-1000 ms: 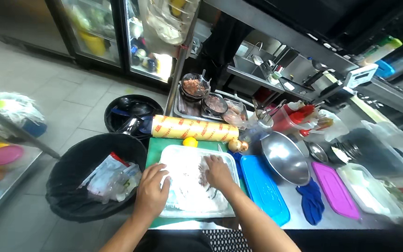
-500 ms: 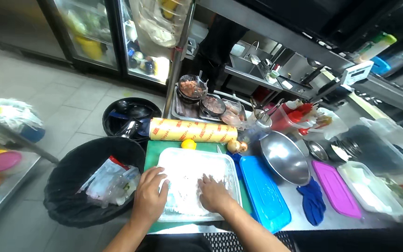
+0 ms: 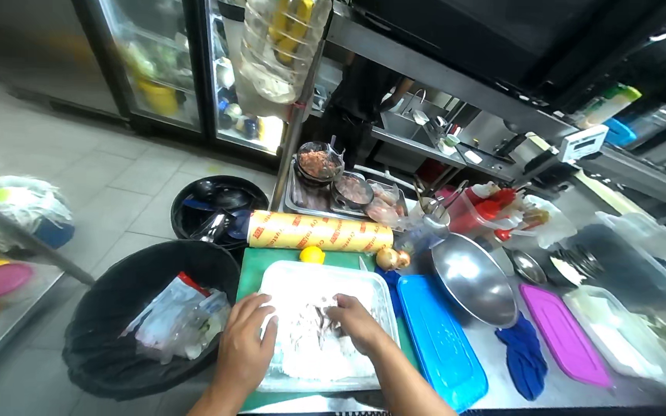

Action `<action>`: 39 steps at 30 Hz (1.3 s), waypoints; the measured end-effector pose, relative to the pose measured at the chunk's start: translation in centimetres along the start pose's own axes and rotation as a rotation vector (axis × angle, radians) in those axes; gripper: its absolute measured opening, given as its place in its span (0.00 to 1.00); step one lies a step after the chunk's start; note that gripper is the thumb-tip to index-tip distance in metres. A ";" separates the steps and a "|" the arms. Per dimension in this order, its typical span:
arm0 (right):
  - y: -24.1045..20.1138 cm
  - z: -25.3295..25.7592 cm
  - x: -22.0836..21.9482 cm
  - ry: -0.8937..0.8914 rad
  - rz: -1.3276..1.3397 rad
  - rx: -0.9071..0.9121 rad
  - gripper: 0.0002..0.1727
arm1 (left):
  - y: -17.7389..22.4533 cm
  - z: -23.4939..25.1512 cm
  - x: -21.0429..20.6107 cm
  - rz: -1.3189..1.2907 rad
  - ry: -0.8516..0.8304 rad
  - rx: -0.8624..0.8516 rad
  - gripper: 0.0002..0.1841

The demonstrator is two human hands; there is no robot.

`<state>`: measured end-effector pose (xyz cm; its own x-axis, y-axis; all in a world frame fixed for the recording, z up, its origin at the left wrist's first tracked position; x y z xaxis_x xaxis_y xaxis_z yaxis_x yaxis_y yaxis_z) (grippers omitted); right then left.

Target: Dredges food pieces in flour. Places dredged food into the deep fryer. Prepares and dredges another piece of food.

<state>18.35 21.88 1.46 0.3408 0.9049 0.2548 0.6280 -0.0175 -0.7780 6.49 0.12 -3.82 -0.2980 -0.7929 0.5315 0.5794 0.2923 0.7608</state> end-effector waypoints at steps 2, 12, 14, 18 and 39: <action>-1.3 -1.0 1.3 -0.007 0.009 0.110 0.10 | 0.0 0.0 0.0 -0.002 -0.001 -0.003 0.17; -2.0 -1.7 -1.9 0.195 -1.022 0.282 0.18 | 0.1 0.3 0.2 0.008 -0.026 -0.007 0.17; 1.0 -1.1 -3.9 0.050 -1.074 0.303 0.18 | 0.1 -0.2 0.2 0.008 -0.051 0.001 0.17; 1.1 -1.9 -4.2 -0.094 -1.129 0.274 0.19 | 0.0 0.3 0.3 0.021 -0.045 -0.006 0.16; 0.3 -1.9 -5.2 -0.260 -1.064 0.240 0.29 | 0.2 0.1 0.3 -0.001 -0.030 0.012 0.18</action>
Point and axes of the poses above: each hand's wrist, its own z-axis towards the middle knuckle, its own x-axis out of the back of the hand, y = z × x, the point moved 1 cm from there along z, towards the middle knuckle, and after that the axes turned 4 degrees about -z, right-handed, at the moved point
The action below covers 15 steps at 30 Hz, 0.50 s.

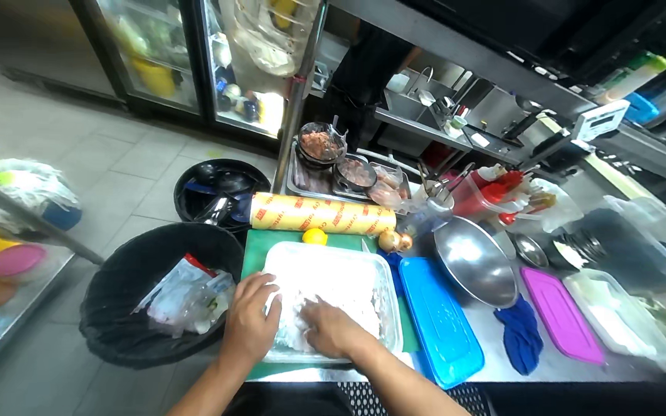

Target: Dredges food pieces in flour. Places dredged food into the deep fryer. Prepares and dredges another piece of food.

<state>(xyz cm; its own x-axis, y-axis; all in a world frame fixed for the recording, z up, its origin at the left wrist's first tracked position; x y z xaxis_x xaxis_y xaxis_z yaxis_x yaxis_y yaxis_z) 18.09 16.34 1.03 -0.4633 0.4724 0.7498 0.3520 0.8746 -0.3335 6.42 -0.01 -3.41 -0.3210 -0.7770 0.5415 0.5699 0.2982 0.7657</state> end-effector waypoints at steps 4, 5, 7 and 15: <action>0.3 -0.4 0.6 0.033 -0.003 -0.025 0.26 | 0.0 -0.1 0.0 -0.015 0.006 0.019 0.17; 0.5 -0.6 1.1 0.099 0.086 -0.039 0.22 | 0.0 -0.2 0.0 -0.016 0.005 0.023 0.17; 1.5 -0.3 2.2 0.247 0.165 -0.202 0.22 | 0.1 -0.3 0.1 -0.017 -0.001 0.022 0.17; 4.6 1.6 2.0 0.084 0.287 -0.313 0.20 | 0.0 0.0 0.0 -0.016 0.001 0.009 0.18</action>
Point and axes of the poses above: each hand's wrist, its own z-axis towards the middle knuckle, its own x-axis out of the back of the hand, y = z × x, the point moved 1 cm from there along z, towards the middle knuckle, and after that the axes turned 4 degrees about -z, right-handed, at the moved point
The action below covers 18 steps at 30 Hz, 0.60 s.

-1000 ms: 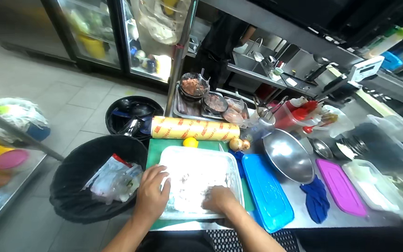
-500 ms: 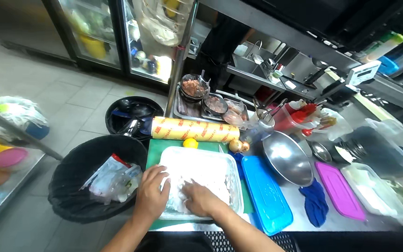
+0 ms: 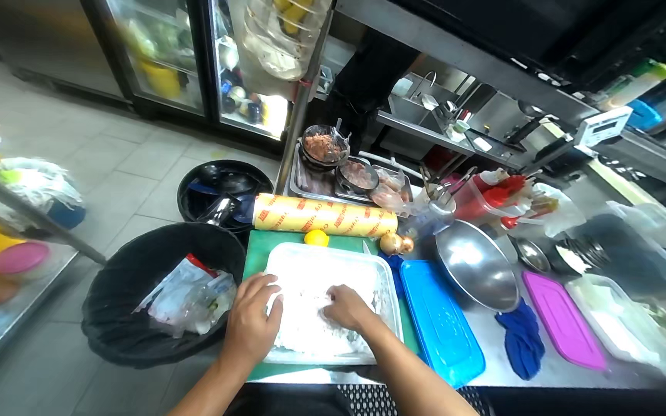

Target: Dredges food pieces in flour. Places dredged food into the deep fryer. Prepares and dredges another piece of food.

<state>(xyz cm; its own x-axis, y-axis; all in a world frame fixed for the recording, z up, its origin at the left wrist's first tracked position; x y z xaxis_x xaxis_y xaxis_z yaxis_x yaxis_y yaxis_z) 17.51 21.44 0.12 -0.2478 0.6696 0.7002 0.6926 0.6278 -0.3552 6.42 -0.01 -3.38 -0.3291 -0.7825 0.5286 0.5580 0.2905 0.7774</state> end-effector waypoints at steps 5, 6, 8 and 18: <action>-1.0 -2.5 3.8 0.138 0.290 0.074 0.10 | 0.1 0.1 0.0 -0.010 0.004 0.001 0.18; -2.1 -3.3 4.7 0.199 0.217 0.090 0.09 | 0.1 0.1 0.0 -0.009 0.004 0.001 0.18; -4.1 -4.6 5.6 0.326 0.025 0.115 0.10 | 0.0 0.1 -0.1 -0.003 0.003 0.001 0.17; -0.9 -4.0 1.1 0.127 -0.126 -0.063 0.21 | 0.1 -0.1 0.0 0.015 -0.001 0.013 0.17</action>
Point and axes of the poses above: each hand's wrist, its own z-axis towards the middle knuckle, its own x-axis out of the back of the hand, y = z × x, the point moved 1 cm from there along z, towards the middle knuckle, and after that the axes turned 4 degrees about -z, right-handed, at the moved point
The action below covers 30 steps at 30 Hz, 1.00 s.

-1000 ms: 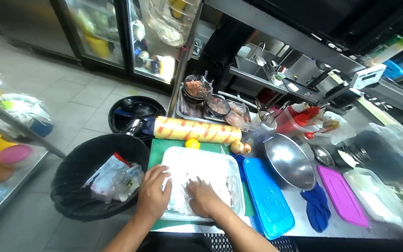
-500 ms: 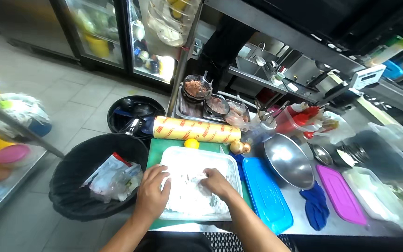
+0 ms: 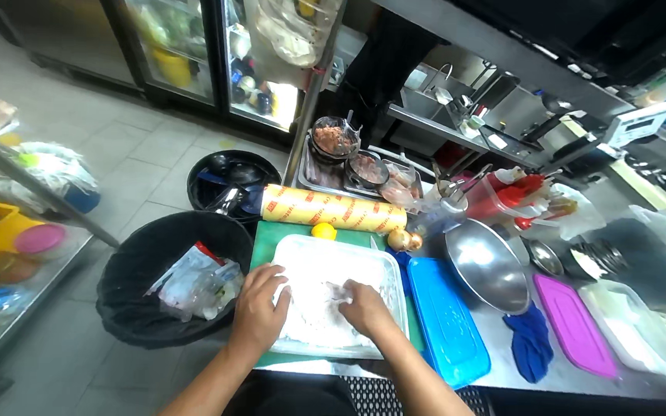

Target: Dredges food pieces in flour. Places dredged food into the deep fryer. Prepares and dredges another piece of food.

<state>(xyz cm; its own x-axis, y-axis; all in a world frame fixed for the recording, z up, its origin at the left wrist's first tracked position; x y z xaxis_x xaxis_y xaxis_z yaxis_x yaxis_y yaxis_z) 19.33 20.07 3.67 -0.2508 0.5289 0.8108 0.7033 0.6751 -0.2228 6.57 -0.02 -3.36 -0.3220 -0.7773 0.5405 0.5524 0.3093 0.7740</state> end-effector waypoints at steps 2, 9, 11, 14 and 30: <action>0.6 -0.2 -0.7 -0.087 -0.063 -0.116 0.25 | 0.0 0.1 -0.1 -0.002 -0.005 -0.002 0.17; -0.1 0.2 -2.5 -0.237 -0.011 -0.010 0.14 | -0.1 0.2 0.1 -0.005 -0.024 -0.008 0.17; 0.1 0.2 -0.9 -0.119 0.238 -0.015 0.13 | -0.1 0.4 0.1 -0.014 -0.013 -0.017 0.17; 0.3 0.6 0.7 0.034 0.398 -0.008 0.12 | 0.0 0.2 0.1 -0.015 -0.021 -0.019 0.17; -2.4 1.5 -0.3 -0.025 -0.167 0.266 0.23 | 0.1 0.3 0.0 0.003 -0.019 0.004 0.18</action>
<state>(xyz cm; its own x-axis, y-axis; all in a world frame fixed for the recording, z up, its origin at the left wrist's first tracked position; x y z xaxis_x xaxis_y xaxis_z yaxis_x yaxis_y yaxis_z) 16.70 19.04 3.13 -0.3671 0.4092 0.8353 0.4527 0.8631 -0.2239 6.41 0.16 -3.23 -0.3349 -0.7662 0.5485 0.5500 0.3137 0.7740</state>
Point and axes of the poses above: each hand's wrist, its own z-axis towards the middle knuckle, its own x-axis out of the back of the hand, y = z × x, the point moved 1 cm from there along z, towards the middle knuckle, and after that the axes turned 4 degrees about -z, right-handed, at the moved point
